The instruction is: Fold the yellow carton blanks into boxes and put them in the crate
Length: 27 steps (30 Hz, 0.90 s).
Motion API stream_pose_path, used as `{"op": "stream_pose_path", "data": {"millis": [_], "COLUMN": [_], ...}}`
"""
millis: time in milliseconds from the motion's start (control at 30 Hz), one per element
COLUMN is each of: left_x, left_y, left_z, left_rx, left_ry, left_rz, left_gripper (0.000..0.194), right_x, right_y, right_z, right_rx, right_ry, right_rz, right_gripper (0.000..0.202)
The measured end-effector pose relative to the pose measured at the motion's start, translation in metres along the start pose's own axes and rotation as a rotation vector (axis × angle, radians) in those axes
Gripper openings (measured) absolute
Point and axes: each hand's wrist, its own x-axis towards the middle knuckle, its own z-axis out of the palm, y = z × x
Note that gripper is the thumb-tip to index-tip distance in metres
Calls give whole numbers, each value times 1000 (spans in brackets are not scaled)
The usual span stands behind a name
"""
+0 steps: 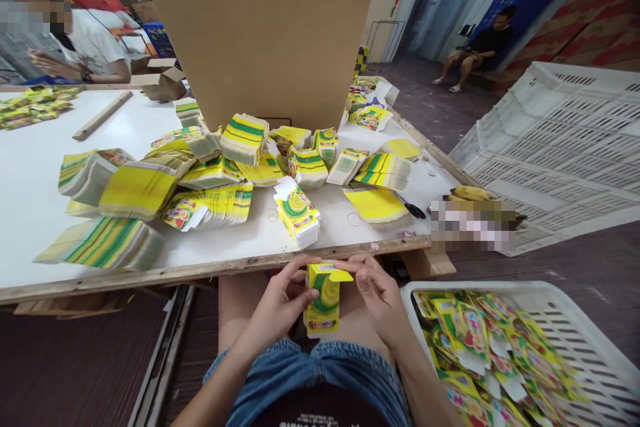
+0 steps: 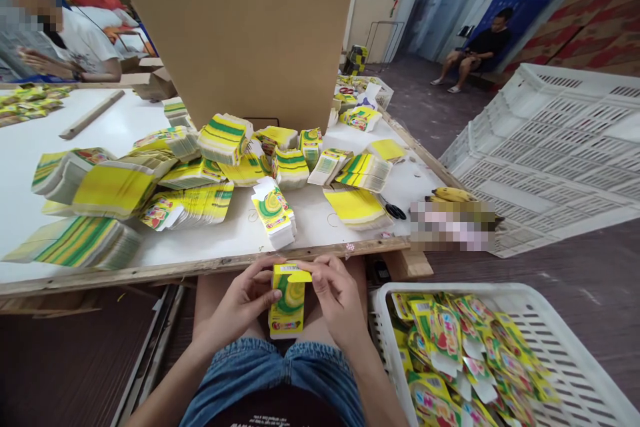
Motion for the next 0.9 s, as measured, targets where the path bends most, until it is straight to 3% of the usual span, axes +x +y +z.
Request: {"op": "stream_pose_path", "data": {"millis": [100,200,667,900], "left_x": [0,0,1,2], "left_y": [-2,0,2,10], "left_z": [3,6,5,1], "left_rx": [48,24,32,-86], "left_ry": [21,-32,-32,-15], "left_rz": [30,19,-1,-2], "left_gripper": [47,49,50,50], "right_x": [2,3,5,2], "right_y": [-2,-1,-4,1], "right_z": [-2,3,21,8], "right_rx": [-53,-119,-226,-67], "right_ry": [-96,-103,-28,-71], "right_rz": [164,221,236,130], "right_gripper": [34,33,30,30]}}
